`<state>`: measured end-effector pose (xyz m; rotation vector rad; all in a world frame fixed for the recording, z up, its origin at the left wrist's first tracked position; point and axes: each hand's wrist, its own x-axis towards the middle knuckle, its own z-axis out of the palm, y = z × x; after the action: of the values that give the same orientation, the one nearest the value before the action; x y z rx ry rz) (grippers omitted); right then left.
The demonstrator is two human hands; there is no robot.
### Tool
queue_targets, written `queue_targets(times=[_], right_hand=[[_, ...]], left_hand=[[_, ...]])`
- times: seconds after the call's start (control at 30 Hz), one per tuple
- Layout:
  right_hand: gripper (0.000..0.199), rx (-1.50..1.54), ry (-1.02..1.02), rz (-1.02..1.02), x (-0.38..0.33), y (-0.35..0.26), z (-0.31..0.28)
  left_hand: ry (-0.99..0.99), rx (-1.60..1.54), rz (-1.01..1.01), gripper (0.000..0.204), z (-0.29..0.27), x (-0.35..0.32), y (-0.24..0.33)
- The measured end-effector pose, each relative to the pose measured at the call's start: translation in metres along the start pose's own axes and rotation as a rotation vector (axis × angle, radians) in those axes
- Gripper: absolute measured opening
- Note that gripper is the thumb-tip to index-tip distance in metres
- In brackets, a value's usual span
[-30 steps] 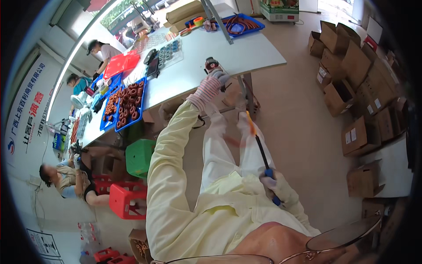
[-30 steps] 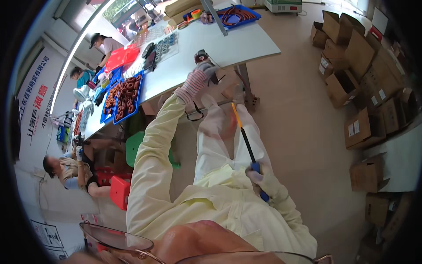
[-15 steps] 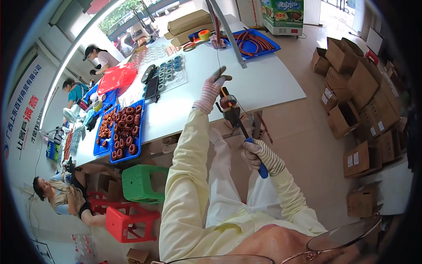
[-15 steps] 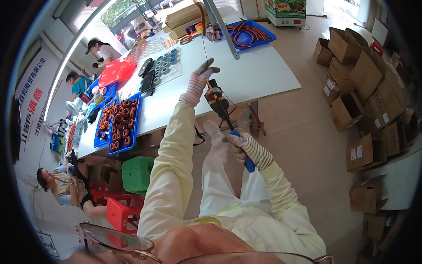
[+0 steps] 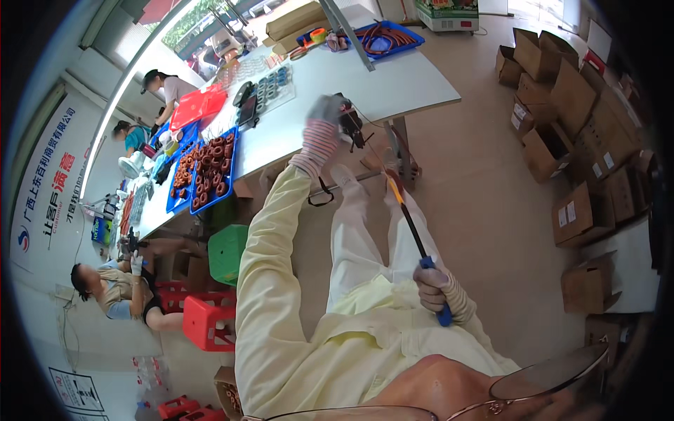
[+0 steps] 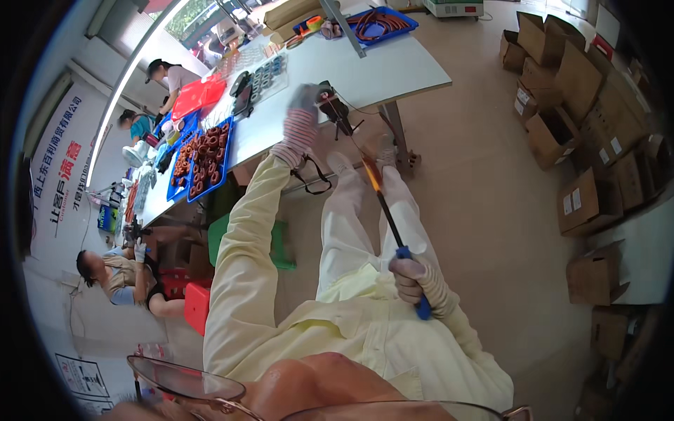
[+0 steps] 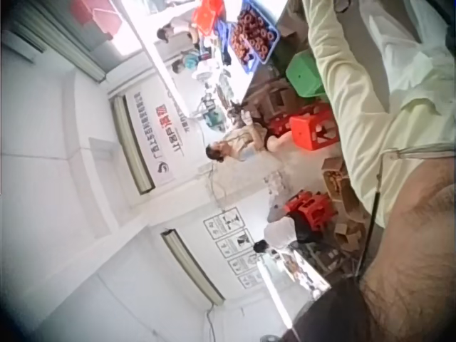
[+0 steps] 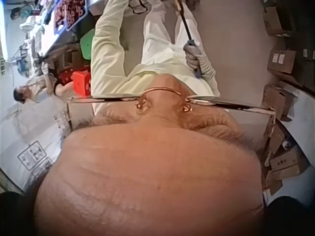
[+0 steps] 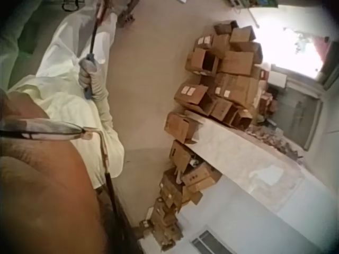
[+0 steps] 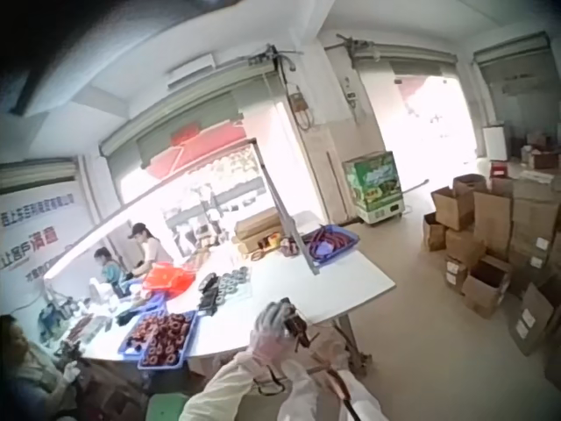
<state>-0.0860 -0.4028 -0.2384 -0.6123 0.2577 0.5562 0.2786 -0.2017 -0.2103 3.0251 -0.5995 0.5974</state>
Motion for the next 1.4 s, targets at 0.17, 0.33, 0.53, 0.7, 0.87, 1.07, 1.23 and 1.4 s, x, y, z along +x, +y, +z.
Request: queue_targets(times=[0.17, 0.33, 0.53, 0.7, 0.87, 1.07, 1.23, 1.4], right_hand=[[0.020, -0.589, 0.263, -0.264, 0.029, 0.008, 0.002], [0.029, -0.690, 0.140, -0.304, 0.133, -0.018, -0.022], [0.038, -0.472, -0.001, -0.291, 0.198, -0.075, 0.008], [0.031, -0.355, 0.046, -0.095, 0.186, -0.088, 0.022], [0.034, -0.241, 0.005, 0.042, 0.169, -0.071, 0.037], [0.030, -0.101, -0.042, 0.042, 0.170, -0.069, 0.039], [0.031, -0.065, -0.011, 0.033, 0.172, -0.053, 0.015], [0.029, -0.074, -0.048, -0.010, 0.169, -0.063, 0.018]], left_hand=[[0.120, -0.312, 0.767, 0.026, -0.025, 0.025, 0.005], [-0.119, -1.384, 0.128, 0.027, -0.036, 0.073, 0.016], [-0.072, -1.551, -0.016, 0.031, 0.031, 0.104, -0.010], [-0.255, -1.770, -0.170, 0.033, 0.054, 0.095, -0.020], [-0.212, -1.928, -0.219, 0.031, 0.071, 0.092, -0.018], [-0.198, -1.919, -0.231, 0.030, 0.075, 0.096, -0.023], [-0.275, -1.898, -0.276, 0.028, 0.060, 0.092, -0.017], [-0.262, -2.003, -0.252, 0.031, 0.071, 0.093, -0.019]])
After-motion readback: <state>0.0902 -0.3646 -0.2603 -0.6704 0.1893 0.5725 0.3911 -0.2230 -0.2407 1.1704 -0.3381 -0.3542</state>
